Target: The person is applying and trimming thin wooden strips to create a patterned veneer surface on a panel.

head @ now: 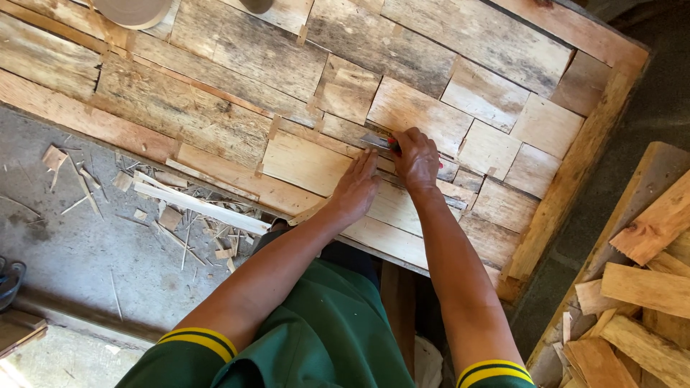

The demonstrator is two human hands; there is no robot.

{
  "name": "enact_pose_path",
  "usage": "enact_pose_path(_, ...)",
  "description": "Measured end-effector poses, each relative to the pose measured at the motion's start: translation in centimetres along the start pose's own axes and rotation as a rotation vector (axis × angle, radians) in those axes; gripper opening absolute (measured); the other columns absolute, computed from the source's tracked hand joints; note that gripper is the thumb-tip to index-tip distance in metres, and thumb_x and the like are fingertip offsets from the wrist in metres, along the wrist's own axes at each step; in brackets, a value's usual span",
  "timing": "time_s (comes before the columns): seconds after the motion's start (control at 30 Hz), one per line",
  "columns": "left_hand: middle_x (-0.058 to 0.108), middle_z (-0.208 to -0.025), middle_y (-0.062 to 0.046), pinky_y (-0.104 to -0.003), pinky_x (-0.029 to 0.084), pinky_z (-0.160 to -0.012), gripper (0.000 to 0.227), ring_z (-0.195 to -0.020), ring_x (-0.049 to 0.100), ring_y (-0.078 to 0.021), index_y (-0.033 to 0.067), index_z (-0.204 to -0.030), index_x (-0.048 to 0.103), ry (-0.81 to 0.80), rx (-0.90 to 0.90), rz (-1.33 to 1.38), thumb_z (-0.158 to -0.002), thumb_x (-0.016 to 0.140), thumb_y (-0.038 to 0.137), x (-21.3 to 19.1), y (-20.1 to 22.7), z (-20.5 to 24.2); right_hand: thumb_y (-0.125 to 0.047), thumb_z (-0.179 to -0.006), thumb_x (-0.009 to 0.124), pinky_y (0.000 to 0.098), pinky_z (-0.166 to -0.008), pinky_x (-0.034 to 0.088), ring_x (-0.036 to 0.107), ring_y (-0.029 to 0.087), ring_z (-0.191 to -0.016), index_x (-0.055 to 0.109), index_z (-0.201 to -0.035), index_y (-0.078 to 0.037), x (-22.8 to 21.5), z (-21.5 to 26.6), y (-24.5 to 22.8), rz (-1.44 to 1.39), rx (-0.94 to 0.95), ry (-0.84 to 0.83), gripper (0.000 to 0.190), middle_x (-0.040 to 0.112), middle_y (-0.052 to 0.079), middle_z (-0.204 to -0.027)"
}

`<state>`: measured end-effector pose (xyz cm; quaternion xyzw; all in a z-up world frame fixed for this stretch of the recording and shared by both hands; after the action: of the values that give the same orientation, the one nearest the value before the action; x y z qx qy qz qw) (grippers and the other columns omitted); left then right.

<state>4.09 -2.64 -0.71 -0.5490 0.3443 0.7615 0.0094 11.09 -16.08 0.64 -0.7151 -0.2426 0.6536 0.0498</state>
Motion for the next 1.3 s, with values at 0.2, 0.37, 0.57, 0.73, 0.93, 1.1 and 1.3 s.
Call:
enact_pose_path(0.2,0.028,-0.160,-0.033,-0.052,0.020,-0.125,0.027,-0.151,0.025,-0.0464,-0.0070,-0.109,0.070,0.043,0.020,0.035,-0.095,0.054,0.010,0.1,-0.3,0.2,-0.009,-0.082,0.083,0.0429,-0.084,0.051,0.067,0.028,-0.098,0.075,-0.113,-0.011,0.1,0.1,0.0,0.006,0.023,-0.009,0.032,0.069,0.007,-0.103)
enact_pose_path(0.37,0.030,-0.160,-0.032,-0.051,0.020,-0.126,0.029,-0.152,0.026,-0.0463,-0.0073,-0.106,0.070,0.042,0.020,0.046,-0.098,0.051,0.012,-0.6,-0.2,0.3,-0.010,-0.080,0.082,0.0439,-0.084,0.051,0.067,0.030,-0.098,0.075,-0.111,-0.012,0.0,-0.1,-0.2,0.003,0.023,-0.024,0.032,0.068,0.008,-0.104)
enact_pose_path(0.57,0.032,-0.159,-0.032,-0.050,0.020,-0.126,0.031,-0.150,0.027,-0.0467,-0.0096,-0.107,0.069,0.067,0.034,0.062,-0.099,0.049,0.013,-0.6,-0.2,0.4,-0.010,-0.081,0.081,0.0445,-0.085,0.051,0.066,0.031,-0.098,0.074,-0.112,-0.011,0.0,-0.1,-0.3,0.003,0.039,-0.048,0.032,0.067,0.008,-0.104)
enact_pose_path(0.73,0.033,-0.159,-0.031,-0.048,0.021,-0.127,0.036,-0.151,0.028,-0.0448,-0.0127,-0.117,0.066,0.137,0.057,-0.006,-0.102,0.048,0.014,1.9,-1.3,0.3,-0.010,-0.082,0.081,0.0446,-0.084,0.051,0.066,0.031,-0.098,0.074,-0.113,-0.010,0.1,0.0,-0.3,-0.008,0.050,-0.048,0.032,0.067,0.009,-0.104)
enact_pose_path(0.93,0.030,-0.160,-0.032,-0.049,0.020,-0.126,0.033,-0.151,0.026,-0.0461,-0.0112,-0.116,0.066,0.030,0.034,0.002,-0.101,0.047,0.011,-0.1,-0.3,0.3,-0.010,-0.083,0.082,0.0445,-0.084,0.051,0.066,0.030,-0.096,0.075,-0.110,-0.011,-0.1,0.2,-0.5,0.004,0.050,-0.043,0.028,0.068,0.008,-0.102)
enact_pose_path(1.1,0.028,-0.161,-0.032,-0.051,0.021,-0.126,0.030,-0.152,0.025,-0.0452,-0.0090,-0.112,0.068,0.007,0.022,-0.016,-0.099,0.049,0.010,-0.4,-0.3,0.3,-0.008,-0.079,0.083,0.0447,-0.080,0.052,0.068,0.031,-0.091,0.076,-0.103,-0.010,-2.7,0.5,-1.8,-0.037,0.044,0.041,0.025,0.069,0.008,-0.097)
enact_pose_path(1.3,0.039,-0.152,-0.032,-0.053,0.031,-0.117,0.023,-0.145,0.035,-0.0458,-0.0078,-0.106,0.067,0.110,0.047,0.055,-0.095,0.054,0.008,-0.2,-0.7,0.0,-0.002,-0.088,0.079,0.0392,-0.072,0.058,0.071,0.026,-0.083,0.077,-0.099,-0.011,-5.0,4.3,4.1,-0.039,0.302,0.130,0.013,0.070,0.008,-0.097)
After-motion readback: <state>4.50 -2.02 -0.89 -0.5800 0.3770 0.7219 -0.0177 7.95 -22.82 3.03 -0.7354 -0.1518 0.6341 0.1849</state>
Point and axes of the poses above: each hand's wrist, its own z-axis away from the middle knuckle, its own x-axis out of the palm, y = z × x, the point moved 5 cm from there along -z, towards the middle knuckle
